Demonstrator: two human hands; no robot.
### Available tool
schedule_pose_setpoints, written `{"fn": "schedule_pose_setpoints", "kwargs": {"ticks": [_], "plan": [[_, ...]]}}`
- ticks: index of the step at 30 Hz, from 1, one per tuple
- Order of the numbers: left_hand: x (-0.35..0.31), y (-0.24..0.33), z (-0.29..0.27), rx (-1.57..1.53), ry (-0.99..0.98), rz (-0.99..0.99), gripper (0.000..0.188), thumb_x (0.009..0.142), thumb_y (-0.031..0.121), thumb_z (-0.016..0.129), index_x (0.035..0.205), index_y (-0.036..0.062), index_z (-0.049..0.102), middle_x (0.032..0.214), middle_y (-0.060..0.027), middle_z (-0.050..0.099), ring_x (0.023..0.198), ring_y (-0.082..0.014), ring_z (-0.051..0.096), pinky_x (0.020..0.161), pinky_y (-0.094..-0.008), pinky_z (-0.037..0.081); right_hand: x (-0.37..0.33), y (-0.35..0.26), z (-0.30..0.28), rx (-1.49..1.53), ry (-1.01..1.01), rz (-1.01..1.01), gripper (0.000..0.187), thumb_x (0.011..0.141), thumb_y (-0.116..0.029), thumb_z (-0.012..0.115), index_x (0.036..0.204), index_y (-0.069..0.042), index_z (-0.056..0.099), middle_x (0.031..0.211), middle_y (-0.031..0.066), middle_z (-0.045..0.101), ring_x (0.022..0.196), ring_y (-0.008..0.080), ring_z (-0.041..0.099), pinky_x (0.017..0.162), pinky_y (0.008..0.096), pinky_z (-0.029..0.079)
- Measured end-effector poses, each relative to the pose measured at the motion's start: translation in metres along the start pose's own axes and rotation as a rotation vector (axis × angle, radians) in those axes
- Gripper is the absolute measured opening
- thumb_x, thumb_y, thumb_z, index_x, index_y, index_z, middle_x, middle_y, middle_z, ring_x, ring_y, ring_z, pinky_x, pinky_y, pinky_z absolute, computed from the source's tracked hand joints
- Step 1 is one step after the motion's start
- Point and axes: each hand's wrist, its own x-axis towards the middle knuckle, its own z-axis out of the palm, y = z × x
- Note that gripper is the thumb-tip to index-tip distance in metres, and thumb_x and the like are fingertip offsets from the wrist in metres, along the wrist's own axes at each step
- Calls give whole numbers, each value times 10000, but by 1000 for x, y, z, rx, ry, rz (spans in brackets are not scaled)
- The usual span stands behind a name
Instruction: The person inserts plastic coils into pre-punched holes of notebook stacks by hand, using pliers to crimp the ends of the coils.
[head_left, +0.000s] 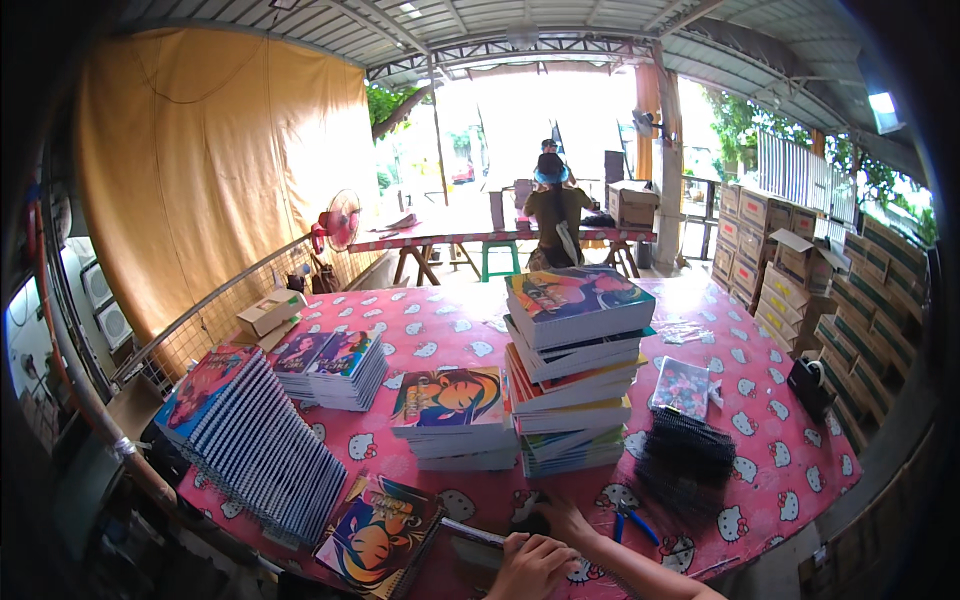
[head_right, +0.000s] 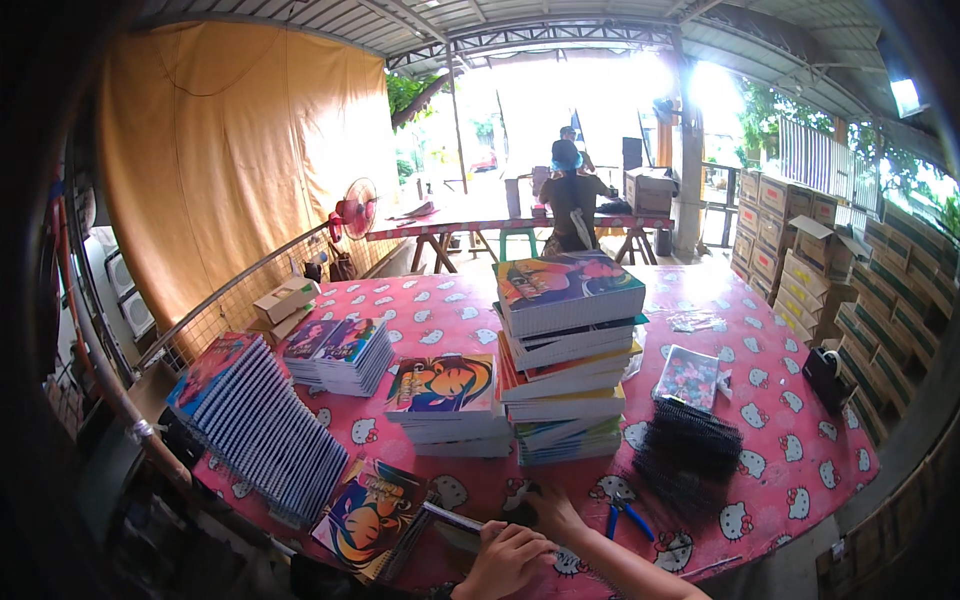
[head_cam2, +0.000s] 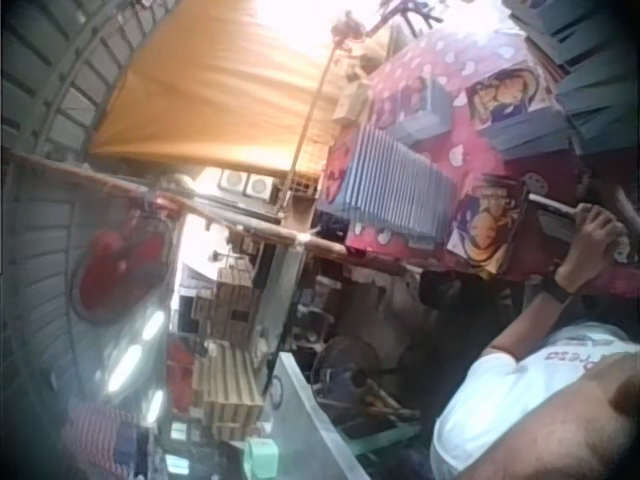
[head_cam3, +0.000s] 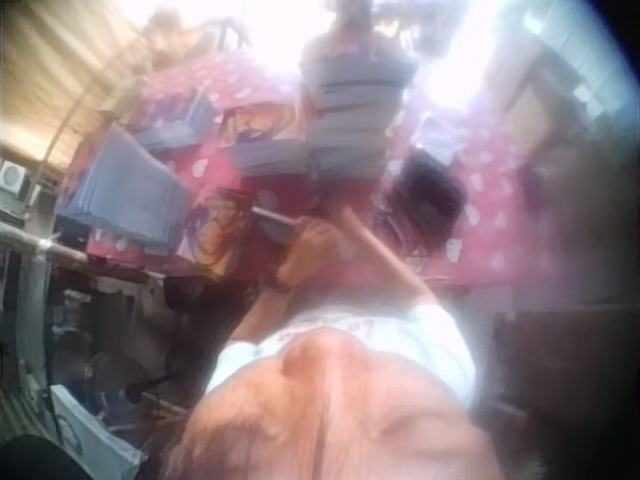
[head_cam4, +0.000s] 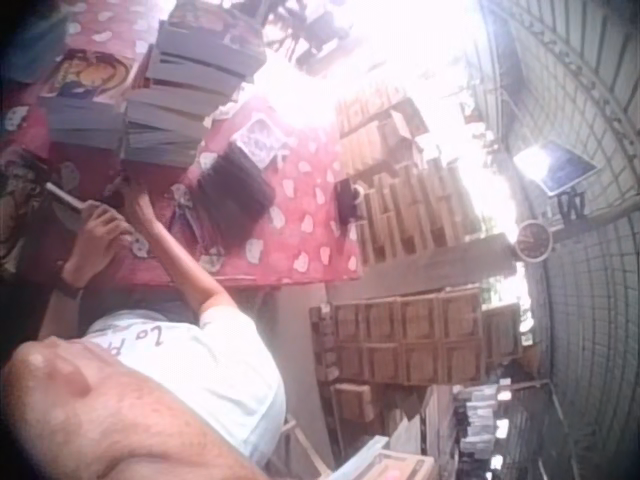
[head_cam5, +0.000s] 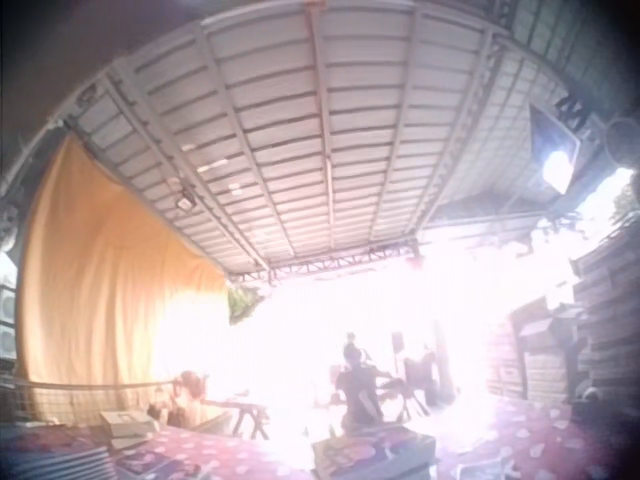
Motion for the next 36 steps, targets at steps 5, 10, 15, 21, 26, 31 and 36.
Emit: {"fn": "schedule_pose_setpoints", "kwargs": {"ticks": [5, 10, 15, 21, 26, 31, 36], "plan": [[-7, -7, 5, 82, 83, 15, 138, 748, 199, 618, 882, 166, 624, 908, -8, 621, 897, -199, 572, 880, -418, 334, -56, -21, -45, 254, 117, 216, 617, 693, -348, 734, 1203, -74, 520, 1172, 160, 521, 1150, 326, 447, 977, 446, 355], [0, -4, -7, 50, -7, 9, 174, 795, 239, 661, 964, 211, 629, 1001, 62, 596, 920, -129, 556, 839, -336, 302, -124, -37, -63, 1569, 187, 660, 652, 810, -399, 698, 1299, -81, 406, 1199, 111, 521, 1040, 248, 571, 839, 424, 523], [-4, -13, -2, 93, -140, 22, 229, 801, 237, 661, 1024, 210, 618, 1024, 42, 596, 930, -131, 560, 849, -356, 301, -139, -49, -61, 1804, 224, 582, 708, 814, -533, 638, 1300, -71, 411, 1245, 119, 516, 1083, 277, 560, 835, 375, 499], [6, -10, -9, 15, -85, 127, 343, 805, 209, 675, 1128, 157, 571, 994, 22, 584, 924, -130, 551, 878, -331, 314, -118, -45, -70, 1792, 239, 527, 737, 855, -618, 509, 1305, -39, 439, 1276, 133, 524, 1102, 251, 547, 906, 347, 435], [5, -6, -4, -60, 13, 76, 115, 734, 155, 610, 847, 174, 615, 869, -9, 625, 894, -213, 568, 915, -447, 314, -85, -54, -95, 1507, 143, 333, 797, 826, -670, 515, 1290, -23, 478, 1169, 85, 592, 1022, 178, 565, 785, 267, 447], [6, -14, -2, -54, -54, 51, 61, 740, 150, 618, 790, 185, 615, 854, 0, 621, 897, -203, 562, 916, -446, 306, -82, -42, -92, 1461, 122, 320, 790, 833, -665, 517, 1245, 8, 526, 1063, 60, 615, 910, 114, 556, 733, 242, 438], [7, -4, -9, -8, 24, 63, 55, 747, 153, 618, 792, 184, 619, 877, -10, 627, 925, -204, 570, 931, -448, 302, -92, -35, -87, 1347, 93, 326, 787, 845, -659, 507, 1242, 20, 535, 1007, 13, 587, 835, 74, 512, 691, 213, 427]]}}
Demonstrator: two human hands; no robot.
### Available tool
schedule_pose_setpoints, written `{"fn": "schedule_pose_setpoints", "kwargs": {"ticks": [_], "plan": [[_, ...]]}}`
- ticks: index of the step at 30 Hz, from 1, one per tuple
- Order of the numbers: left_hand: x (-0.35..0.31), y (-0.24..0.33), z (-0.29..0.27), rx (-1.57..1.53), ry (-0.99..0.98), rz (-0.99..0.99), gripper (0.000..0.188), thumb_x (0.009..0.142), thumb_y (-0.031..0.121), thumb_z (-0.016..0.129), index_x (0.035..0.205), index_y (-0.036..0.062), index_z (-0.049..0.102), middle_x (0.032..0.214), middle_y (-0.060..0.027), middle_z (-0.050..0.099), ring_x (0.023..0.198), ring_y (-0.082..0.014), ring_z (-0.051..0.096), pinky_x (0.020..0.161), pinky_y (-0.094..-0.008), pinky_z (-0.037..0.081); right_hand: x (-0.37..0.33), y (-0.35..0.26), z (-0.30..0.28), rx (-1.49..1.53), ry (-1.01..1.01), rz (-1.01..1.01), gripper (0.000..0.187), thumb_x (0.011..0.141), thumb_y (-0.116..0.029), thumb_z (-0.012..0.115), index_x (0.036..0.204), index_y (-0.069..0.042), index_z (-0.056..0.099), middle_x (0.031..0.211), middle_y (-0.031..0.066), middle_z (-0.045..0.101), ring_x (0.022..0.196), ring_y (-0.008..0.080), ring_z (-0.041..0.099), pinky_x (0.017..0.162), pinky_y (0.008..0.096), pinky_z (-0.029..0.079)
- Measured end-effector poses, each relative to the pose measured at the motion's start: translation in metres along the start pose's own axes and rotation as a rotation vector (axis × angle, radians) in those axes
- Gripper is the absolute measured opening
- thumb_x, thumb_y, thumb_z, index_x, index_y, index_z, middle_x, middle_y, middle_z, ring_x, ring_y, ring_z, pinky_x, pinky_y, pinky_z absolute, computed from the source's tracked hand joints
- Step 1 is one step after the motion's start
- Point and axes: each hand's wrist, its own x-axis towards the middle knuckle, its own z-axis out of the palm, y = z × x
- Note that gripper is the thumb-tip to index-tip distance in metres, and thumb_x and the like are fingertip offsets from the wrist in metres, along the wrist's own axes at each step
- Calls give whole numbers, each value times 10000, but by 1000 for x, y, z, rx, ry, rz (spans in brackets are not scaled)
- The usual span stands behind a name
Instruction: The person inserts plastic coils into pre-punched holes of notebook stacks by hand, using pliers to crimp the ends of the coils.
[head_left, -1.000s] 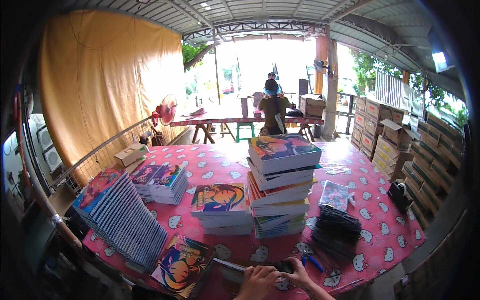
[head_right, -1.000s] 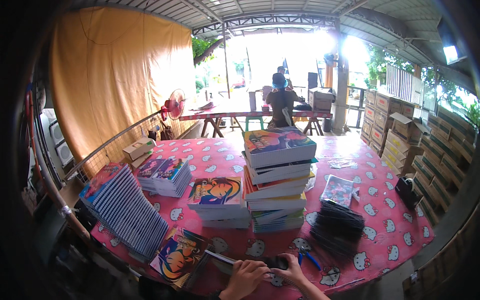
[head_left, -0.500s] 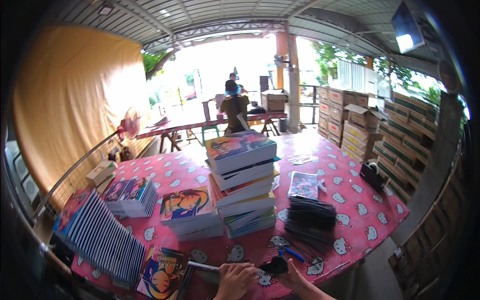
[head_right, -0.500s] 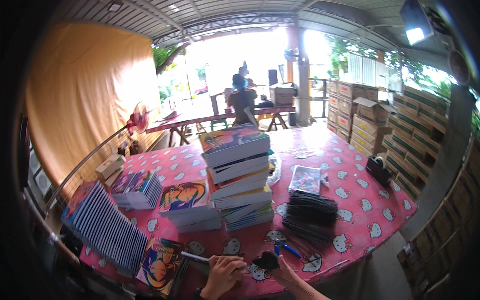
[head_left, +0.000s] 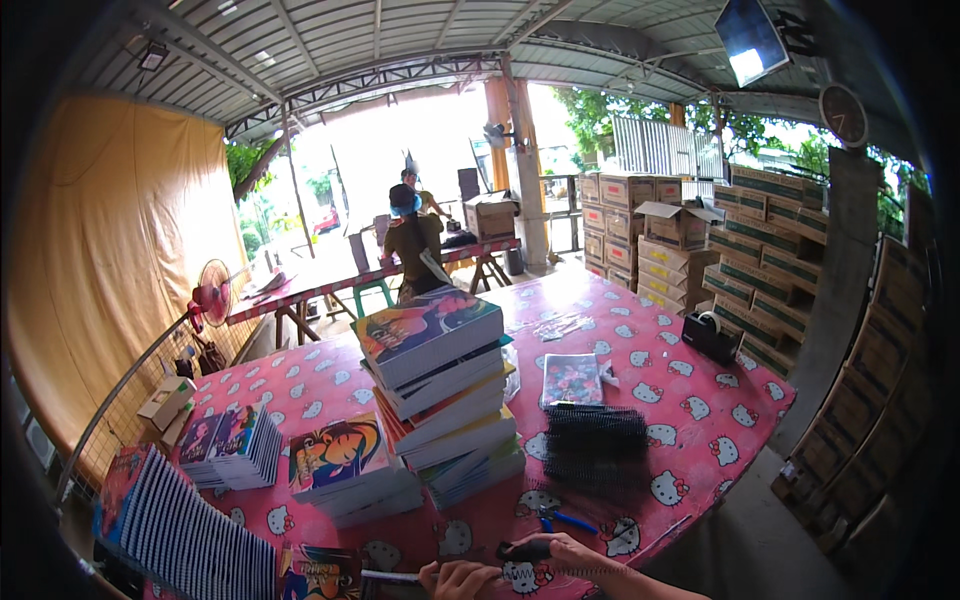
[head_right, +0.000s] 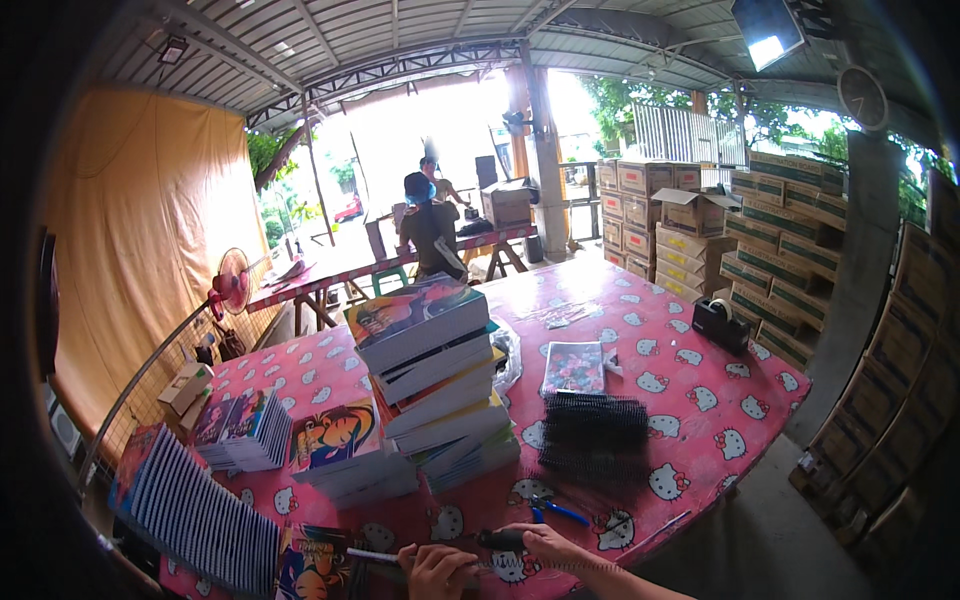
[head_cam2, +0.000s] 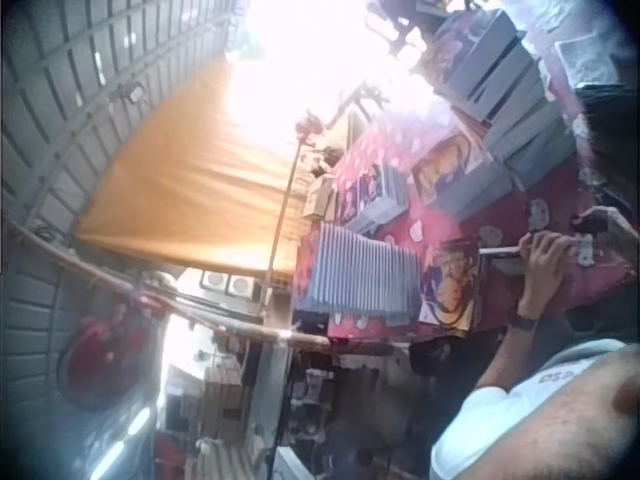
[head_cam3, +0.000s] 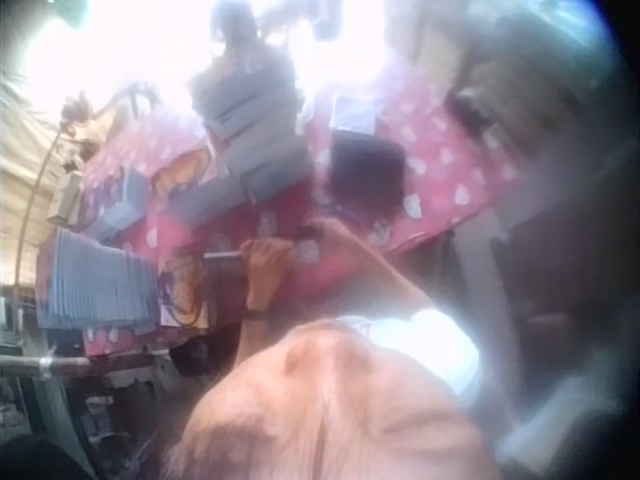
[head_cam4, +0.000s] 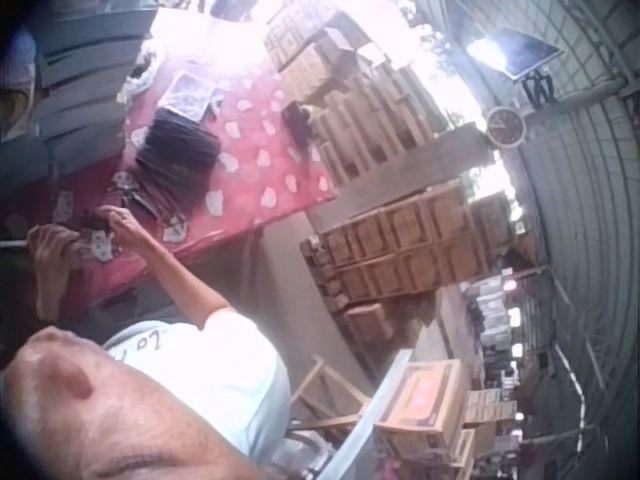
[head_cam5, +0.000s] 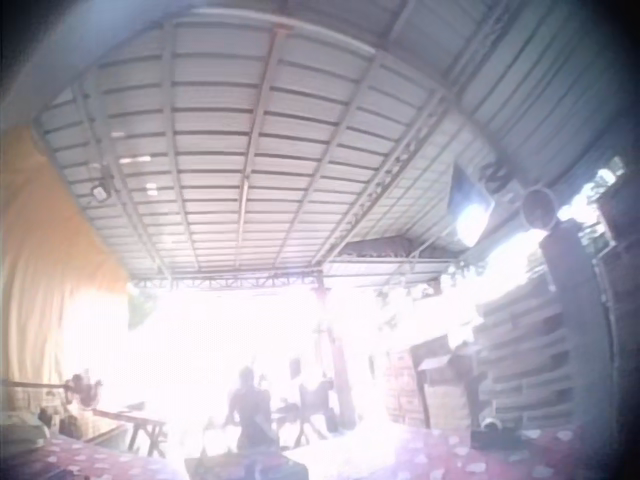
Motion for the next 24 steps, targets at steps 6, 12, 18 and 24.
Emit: {"fn": "schedule_pose_setpoints", "kwargs": {"ticks": [6, 12, 18, 24], "plan": [[4, 5, -9, -92, -32, -54, 84, 769, 173, 615, 849, 150, 619, 894, -32, 631, 947, -244, 571, 953, -458, 297, 0, 7, -2, -50, 32, 77, 830, 796, -715, 519, 1208, 3, 578, 1043, 16, 596, 860, 76, 512, 717, 226, 433], [-3, -5, -7, -79, -53, -64, 114, 769, 164, 621, 881, 145, 623, 905, -46, 630, 958, -262, 568, 960, -477, 285, 10, -22, 16, -106, -33, -13, 778, 808, -679, 537, 1179, 1, 604, 1146, 106, 606, 1098, 196, 521, 951, 337, 393], [-6, -9, -3, -75, -34, -75, 159, 722, 176, 662, 876, 141, 645, 881, -54, 631, 955, -275, 568, 955, -513, 287, 14, -39, 21, -473, -24, -15, 753, 779, -664, 578, 1153, -13, 633, 1264, 187, 543, 1195, 263, 485, 1006, 401, 367], [-13, -18, -19, -89, -17, -225, 266, 647, 80, 681, 906, 139, 665, 840, -71, 629, 887, -298, 581, 877, -426, 400, 14, -75, 44, -432, -250, -162, 553, 796, -534, 647, 1126, -91, 665, 1231, 211, 555, 1163, 301, 506, 981, 413, 383]]}}
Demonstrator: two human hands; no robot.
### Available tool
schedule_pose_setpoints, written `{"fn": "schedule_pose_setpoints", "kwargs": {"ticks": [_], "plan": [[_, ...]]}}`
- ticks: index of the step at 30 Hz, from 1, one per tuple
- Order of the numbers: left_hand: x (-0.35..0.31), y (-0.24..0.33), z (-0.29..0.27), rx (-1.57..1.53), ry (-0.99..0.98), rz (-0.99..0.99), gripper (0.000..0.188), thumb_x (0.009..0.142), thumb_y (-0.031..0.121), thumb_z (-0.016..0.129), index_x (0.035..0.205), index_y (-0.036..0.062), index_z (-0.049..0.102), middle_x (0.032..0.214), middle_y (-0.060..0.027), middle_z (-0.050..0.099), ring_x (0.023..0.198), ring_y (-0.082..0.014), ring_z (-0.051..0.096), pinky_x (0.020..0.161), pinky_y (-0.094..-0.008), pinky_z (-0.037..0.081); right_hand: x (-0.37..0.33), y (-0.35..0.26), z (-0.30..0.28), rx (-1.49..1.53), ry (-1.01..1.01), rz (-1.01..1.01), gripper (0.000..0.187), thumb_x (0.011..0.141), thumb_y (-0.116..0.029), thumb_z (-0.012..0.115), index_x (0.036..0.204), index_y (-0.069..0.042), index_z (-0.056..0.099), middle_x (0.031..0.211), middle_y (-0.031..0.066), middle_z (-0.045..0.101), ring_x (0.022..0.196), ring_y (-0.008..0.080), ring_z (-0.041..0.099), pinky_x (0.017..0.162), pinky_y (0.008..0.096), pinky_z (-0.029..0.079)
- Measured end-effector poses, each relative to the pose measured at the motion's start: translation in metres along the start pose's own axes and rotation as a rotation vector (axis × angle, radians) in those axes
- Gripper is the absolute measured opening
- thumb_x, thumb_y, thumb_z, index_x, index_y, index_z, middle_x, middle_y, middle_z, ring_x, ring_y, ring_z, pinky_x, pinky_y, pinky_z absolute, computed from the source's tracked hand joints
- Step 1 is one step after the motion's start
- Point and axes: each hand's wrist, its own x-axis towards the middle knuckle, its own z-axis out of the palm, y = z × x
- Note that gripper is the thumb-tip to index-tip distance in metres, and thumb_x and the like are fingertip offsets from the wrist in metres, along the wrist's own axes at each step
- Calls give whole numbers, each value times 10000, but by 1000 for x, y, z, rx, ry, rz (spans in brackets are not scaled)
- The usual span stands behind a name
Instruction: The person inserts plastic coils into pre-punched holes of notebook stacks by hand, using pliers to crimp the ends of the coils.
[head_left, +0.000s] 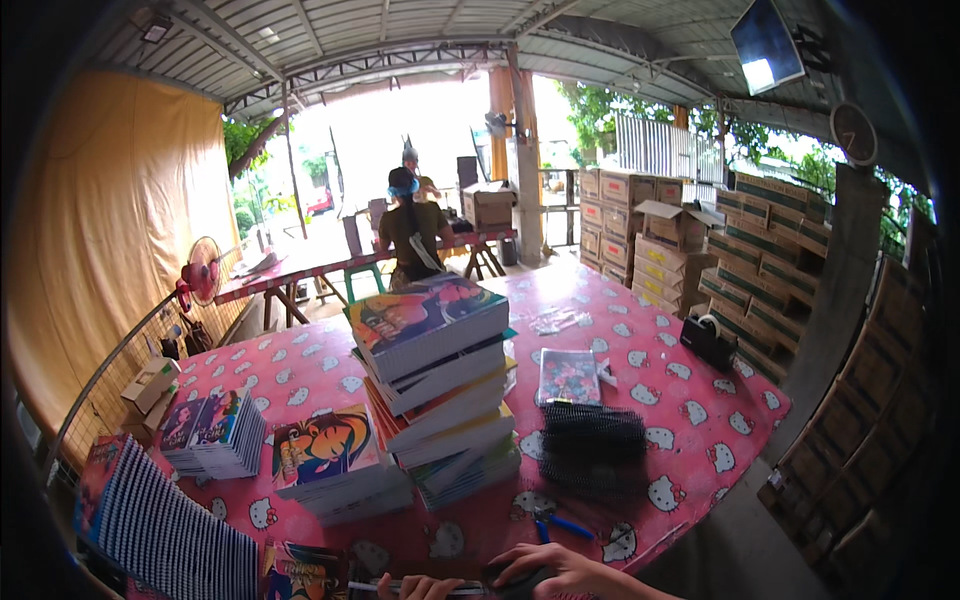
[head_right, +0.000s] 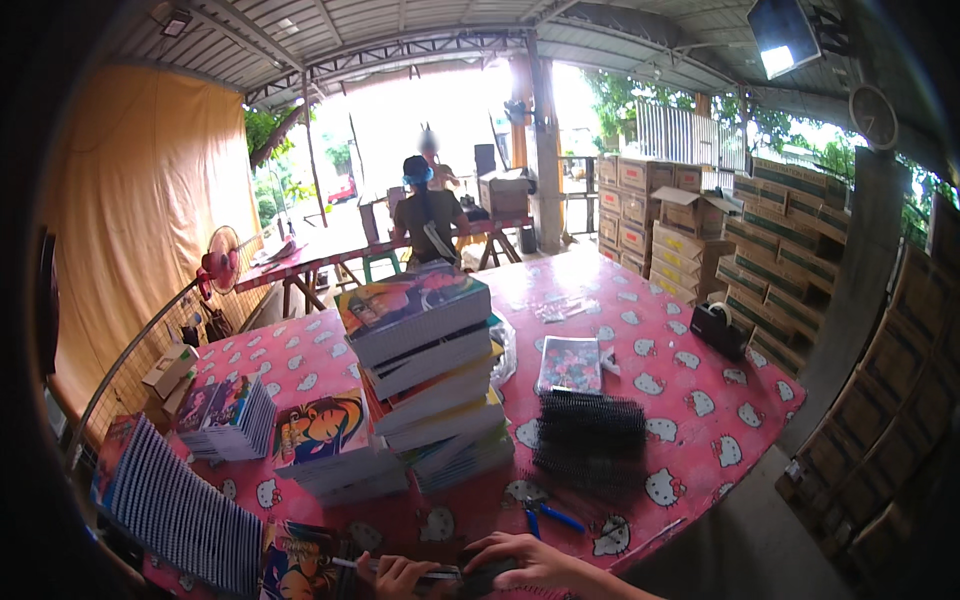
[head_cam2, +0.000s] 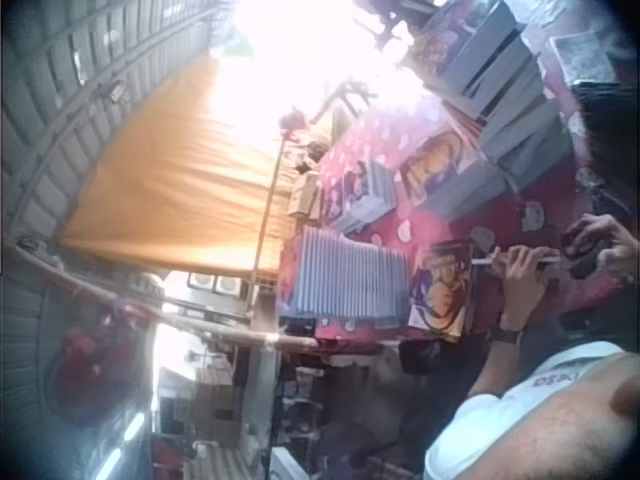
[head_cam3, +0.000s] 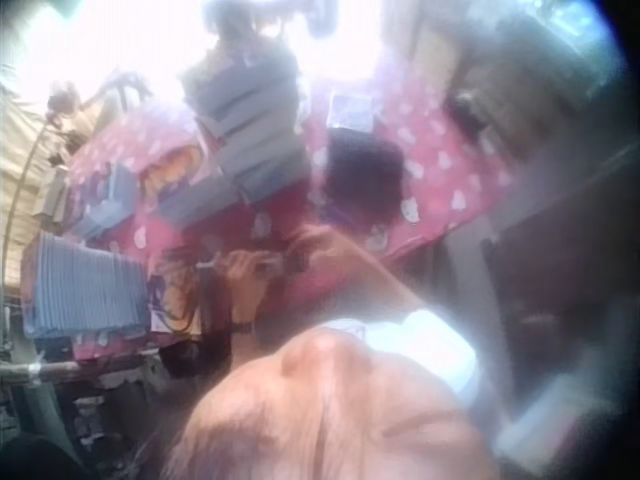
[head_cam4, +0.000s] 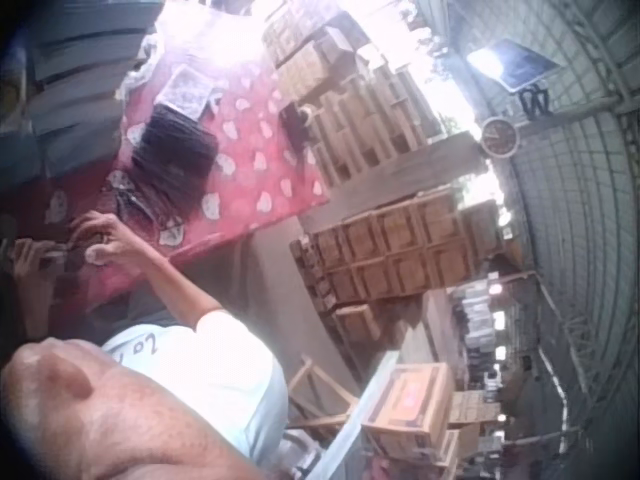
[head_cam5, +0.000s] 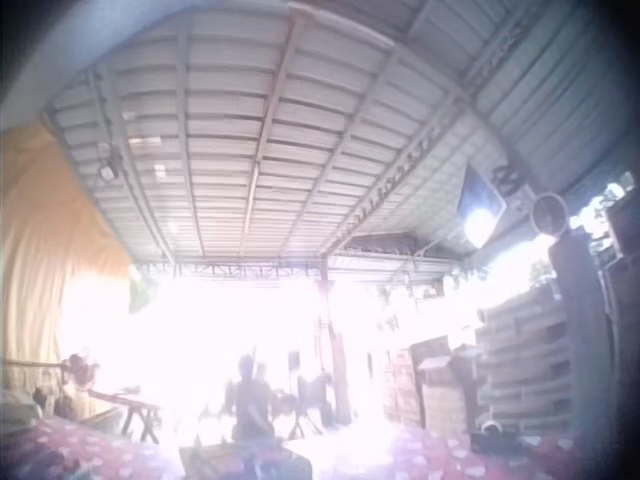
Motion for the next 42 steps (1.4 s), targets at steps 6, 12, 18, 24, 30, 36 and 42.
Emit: {"fn": "schedule_pose_setpoints", "kwargs": {"ticks": [6, 12, 18, 24, 30, 36, 42], "plan": [[2, 0, -4, 61, 27, -2, 349, 635, 63, 672, 977, 129, 657, 879, -78, 648, 880, -285, 594, 931, -473, 364, 30, 3, -11, -92, -54, 107, 517, 772, -531, 668, 987, -61, 697, 1133, 164, 602, 1098, 305, 523, 966, 395, 397], [2, -2, -2, 29, 21, -48, 486, 624, 93, 713, 1097, 112, 602, 939, -83, 658, 895, -281, 596, 1004, -472, 315, 43, 0, -20, -476, -98, 224, 499, 790, -484, 666, 1026, -44, 679, 1116, 163, 610, 1122, 307, 517, 967, 410, 393], [5, -1, 0, 22, -47, -155, 564, 621, 165, 778, 1146, 105, 581, 949, -88, 652, 915, -283, 595, 1004, -470, 318, 46, 13, -18, -535, -108, 370, 557, 797, -540, 630, 1018, -31, 679, 1026, 173, 633, 1063, 299, 544, 915, 390, 424], [5, -12, 6, 51, -42, -120, 584, 614, 193, 800, 1148, 99, 583, 1020, -100, 637, 974, -274, 586, 990, -476, 335, 56, 6, -13, -230, -177, 304, 586, 775, -552, 653, 1027, -24, 676, 1109, 177, 599, 1109, 308, 518, 960, 414, 380], [6, -19, -14, -480, 328, -390, 426, 841, 245, 616, 1227, 91, 521, 1143, -75, 588, 1065, -214, 532, 971, -408, 377, 52, 6, 7, 114, -178, 38, 567, 799, -556, 626, 1014, -34, 676, 1111, 184, 615, 1180, 263, 488, 942, 390, 394], [-56, -136, 25, -1116, 348, -577, 399, 998, 250, 364, 1341, 49, 403, 1250, -72, 515, 1096, -182, 489, 1002, -388, 373, 60, 22, -6, 115, -185, 122, 526, 826, -508, 629, 1050, -34, 671, 1162, 169, 602, 1153, 263, 509, 986, 382, 358], [-30, -104, 3, -1046, 442, -281, 412, 825, 113, 605, 1228, 93, 522, 1024, 3, 543, 963, -114, 523, 911, -328, 389, 75, 27, -4, -187, -103, 156, 461, 801, -441, 690, 1015, -33, 681, 1093, 160, 641, 1023, 208, 584, 863, 351, 448]]}}
